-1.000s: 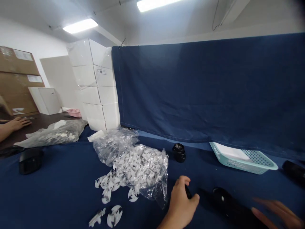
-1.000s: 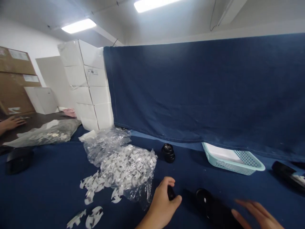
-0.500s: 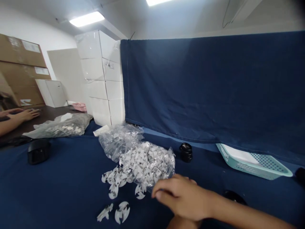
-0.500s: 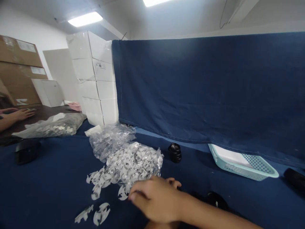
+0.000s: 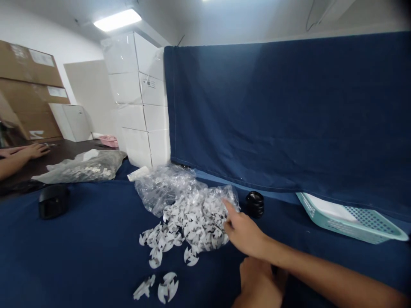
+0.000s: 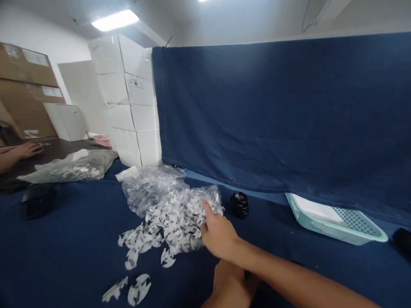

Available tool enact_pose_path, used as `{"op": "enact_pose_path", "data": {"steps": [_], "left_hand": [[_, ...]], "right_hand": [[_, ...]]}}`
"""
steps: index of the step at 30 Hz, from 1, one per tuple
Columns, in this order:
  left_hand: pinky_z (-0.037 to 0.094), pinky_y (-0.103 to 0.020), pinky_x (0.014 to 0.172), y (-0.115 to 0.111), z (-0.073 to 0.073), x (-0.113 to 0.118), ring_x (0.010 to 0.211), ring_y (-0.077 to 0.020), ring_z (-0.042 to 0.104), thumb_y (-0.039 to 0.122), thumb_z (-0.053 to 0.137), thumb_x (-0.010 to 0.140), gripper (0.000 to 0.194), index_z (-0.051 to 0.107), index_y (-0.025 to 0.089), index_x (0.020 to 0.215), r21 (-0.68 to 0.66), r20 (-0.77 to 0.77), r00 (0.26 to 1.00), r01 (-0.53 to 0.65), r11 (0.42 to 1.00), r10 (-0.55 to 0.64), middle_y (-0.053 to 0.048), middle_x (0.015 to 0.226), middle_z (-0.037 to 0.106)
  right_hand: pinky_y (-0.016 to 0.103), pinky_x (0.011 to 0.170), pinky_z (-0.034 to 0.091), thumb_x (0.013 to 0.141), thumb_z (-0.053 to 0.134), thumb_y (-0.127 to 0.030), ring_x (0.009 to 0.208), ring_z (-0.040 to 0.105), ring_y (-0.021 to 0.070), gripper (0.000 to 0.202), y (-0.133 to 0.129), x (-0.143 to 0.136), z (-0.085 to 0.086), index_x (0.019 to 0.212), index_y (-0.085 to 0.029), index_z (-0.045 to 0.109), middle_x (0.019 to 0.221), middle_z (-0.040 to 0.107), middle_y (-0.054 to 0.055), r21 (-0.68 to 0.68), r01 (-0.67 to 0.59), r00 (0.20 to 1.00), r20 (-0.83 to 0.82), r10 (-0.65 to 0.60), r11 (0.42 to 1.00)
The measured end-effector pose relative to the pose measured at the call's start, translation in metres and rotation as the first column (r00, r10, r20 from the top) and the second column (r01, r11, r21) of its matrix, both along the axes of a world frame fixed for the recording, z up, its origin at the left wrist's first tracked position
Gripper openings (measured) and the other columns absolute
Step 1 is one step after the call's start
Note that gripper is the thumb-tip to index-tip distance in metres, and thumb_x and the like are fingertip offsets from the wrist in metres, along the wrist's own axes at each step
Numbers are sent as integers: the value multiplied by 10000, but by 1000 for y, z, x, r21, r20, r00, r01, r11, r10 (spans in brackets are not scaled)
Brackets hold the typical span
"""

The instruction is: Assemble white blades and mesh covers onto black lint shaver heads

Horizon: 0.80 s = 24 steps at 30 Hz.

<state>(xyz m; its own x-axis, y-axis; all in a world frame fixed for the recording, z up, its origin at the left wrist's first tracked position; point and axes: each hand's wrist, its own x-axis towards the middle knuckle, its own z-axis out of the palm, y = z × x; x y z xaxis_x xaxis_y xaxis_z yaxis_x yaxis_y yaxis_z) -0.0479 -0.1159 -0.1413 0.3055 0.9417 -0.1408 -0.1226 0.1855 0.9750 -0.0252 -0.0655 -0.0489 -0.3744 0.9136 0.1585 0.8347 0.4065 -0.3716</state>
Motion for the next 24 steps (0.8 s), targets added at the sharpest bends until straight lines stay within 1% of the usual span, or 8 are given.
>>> {"op": "enact_pose_path", "data": {"steps": [3,5,7,11,14,17,21,24], "left_hand": [[366,-483,1014,-4,6,-6,1235,-427,465,364,763,617,403,683,229,988,76,-96,995,-28,997,35,-119,1113,656],[350,-482,1028,-6,10,-9,1213,-419,485,378,749,639,446,671,234,1054,127,-145,988,-32,991,51,-117,1119,650],[327,-495,1039,-7,14,-11,1186,-419,506,383,737,658,471,660,243,1101,167,-194,979,-25,986,58,-111,1124,647],[287,-589,1009,-5,20,-14,1104,-468,543,340,728,668,503,655,231,1153,214,-293,954,7,977,57,-147,1214,600],[296,-586,1002,-4,21,-15,1083,-451,562,322,724,677,503,651,251,1170,234,-328,943,24,972,56,-134,1263,571],[323,-553,998,-3,20,-15,1087,-425,567,306,727,677,500,650,262,1169,244,-355,933,26,969,64,-115,1263,569],[345,-561,961,-3,17,-13,1049,-432,583,310,718,688,461,664,248,1142,257,-401,913,29,966,80,-126,1238,581],[358,-528,959,-2,19,-14,1044,-411,589,333,691,725,416,666,252,1132,288,-416,905,43,957,85,-121,1235,583]], "right_hand": [[288,771,527,876,446,-145,874,693,185,686,12,2,-2,1508,-135,180,1125,689,115,55,-36,998,-52,39,998],[322,906,498,872,498,-166,1089,623,217,605,17,-1,-3,1455,-177,337,1315,579,127,110,-76,996,-42,81,991],[382,1016,433,864,538,-147,1238,519,256,514,22,-6,-3,1370,-212,474,1400,510,111,157,-131,991,0,132,979],[511,996,432,903,594,-170,1210,534,282,303,36,-15,-4,1205,-192,599,1327,570,90,201,-226,972,110,207,953],[500,973,455,928,601,-242,1139,578,251,178,44,-16,-4,1087,-174,641,1227,623,71,220,-257,961,156,226,941],[498,980,447,936,586,-240,1138,577,251,180,43,-10,-1,1098,-178,636,1212,628,67,246,-256,963,146,225,935],[462,1025,421,935,508,-122,1156,563,248,243,26,14,10,1122,-172,655,1209,640,92,256,-228,974,53,221,939],[392,1014,453,926,483,-120,1124,595,224,278,4,48,22,1097,-205,685,1180,669,70,228,-185,979,-44,200,956]]}}
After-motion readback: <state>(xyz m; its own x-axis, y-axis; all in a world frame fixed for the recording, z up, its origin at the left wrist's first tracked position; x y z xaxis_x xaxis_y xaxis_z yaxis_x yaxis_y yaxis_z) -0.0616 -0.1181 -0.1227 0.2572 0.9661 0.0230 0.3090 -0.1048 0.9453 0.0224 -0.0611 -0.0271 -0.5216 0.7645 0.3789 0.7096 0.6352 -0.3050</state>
